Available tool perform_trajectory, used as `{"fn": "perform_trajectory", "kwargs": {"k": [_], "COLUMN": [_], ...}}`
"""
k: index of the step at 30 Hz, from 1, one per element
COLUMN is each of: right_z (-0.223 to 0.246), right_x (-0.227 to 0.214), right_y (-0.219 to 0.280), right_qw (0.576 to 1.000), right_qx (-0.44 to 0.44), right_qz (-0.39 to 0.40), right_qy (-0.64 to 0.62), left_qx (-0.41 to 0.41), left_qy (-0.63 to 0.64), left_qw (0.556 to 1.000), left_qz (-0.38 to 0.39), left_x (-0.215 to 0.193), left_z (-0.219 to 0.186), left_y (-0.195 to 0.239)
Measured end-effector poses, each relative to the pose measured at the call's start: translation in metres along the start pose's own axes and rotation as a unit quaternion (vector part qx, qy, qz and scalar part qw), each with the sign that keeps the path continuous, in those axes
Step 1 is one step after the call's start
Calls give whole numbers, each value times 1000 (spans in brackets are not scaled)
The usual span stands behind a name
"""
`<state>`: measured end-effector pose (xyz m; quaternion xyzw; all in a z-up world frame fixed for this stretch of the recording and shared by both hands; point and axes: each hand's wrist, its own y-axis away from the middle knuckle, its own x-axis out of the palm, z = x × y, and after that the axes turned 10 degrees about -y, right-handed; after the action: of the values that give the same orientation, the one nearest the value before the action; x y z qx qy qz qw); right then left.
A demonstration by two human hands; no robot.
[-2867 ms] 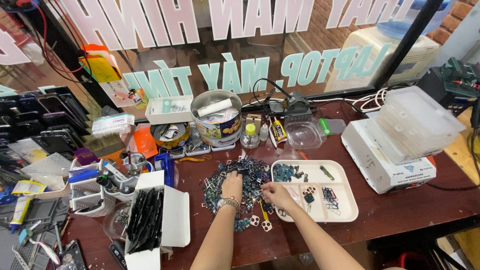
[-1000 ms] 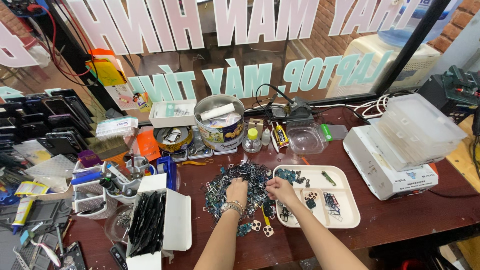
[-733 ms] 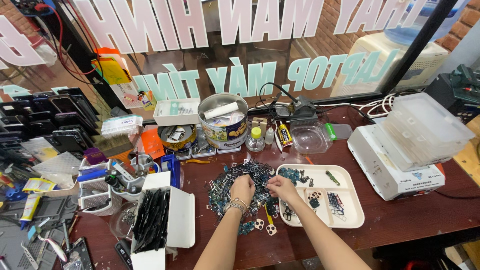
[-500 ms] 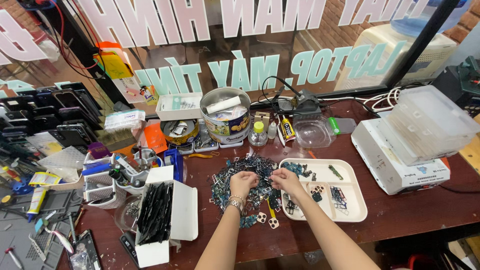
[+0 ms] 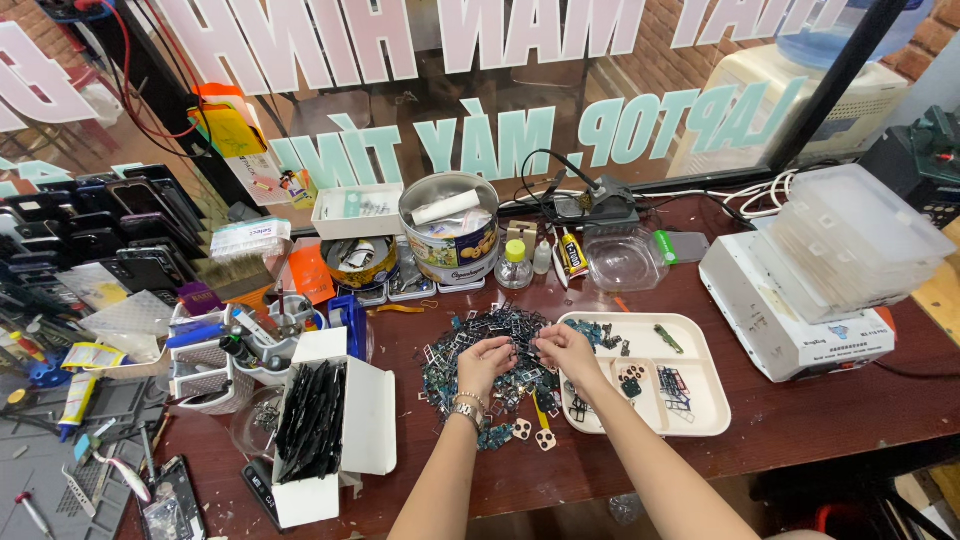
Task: The person sorts small electronic components from a large pile on the table into compartments of a white tray. They repeatedly pick up pieces, separate them by type, and place them into the tray sections.
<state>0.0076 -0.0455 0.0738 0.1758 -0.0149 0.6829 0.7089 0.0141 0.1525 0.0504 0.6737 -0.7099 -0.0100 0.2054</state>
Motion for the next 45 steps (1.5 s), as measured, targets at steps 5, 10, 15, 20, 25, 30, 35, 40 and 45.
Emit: {"fn": "perform_trajectory", "kwargs": {"k": [5, 10, 15, 20, 25, 30, 35, 40, 45], "right_z": [11, 14, 8, -5, -10, 3, 15, 16, 4], "right_x": [11, 14, 10, 8, 5, 2, 1, 0, -13], "right_y": [8, 12, 7, 2, 3, 9, 17, 22, 23], "right_qw": [990, 993, 999, 999, 999, 998, 998, 999, 999], "right_qx": [-8, -3, 31, 29, 26, 57, 53, 13, 29], "right_qz": [31, 2, -14, -20, -20, -9, -30, -27, -2], "right_qy": [134, 117, 26, 19, 8, -23, 6, 29, 29], "left_qx": [19, -4, -26, -28, 0, -5, -25, -26, -2], "left_qy": [-47, 38, 22, 31, -16, -70, -40, -31, -85], "left_qw": [999, 999, 999, 999, 1000, 997, 998, 999, 996], "left_qz": [8, -15, -34, -11, -2, -31, -34, -12, -34], "left_x": [1, 4, 7, 13, 13, 11, 11, 17, 34], "left_z": [-1, -4, -9, -12, -12, -14, -12, -6, 19], "left_y": [0, 4, 7, 6, 7, 6, 4, 1, -8]}}
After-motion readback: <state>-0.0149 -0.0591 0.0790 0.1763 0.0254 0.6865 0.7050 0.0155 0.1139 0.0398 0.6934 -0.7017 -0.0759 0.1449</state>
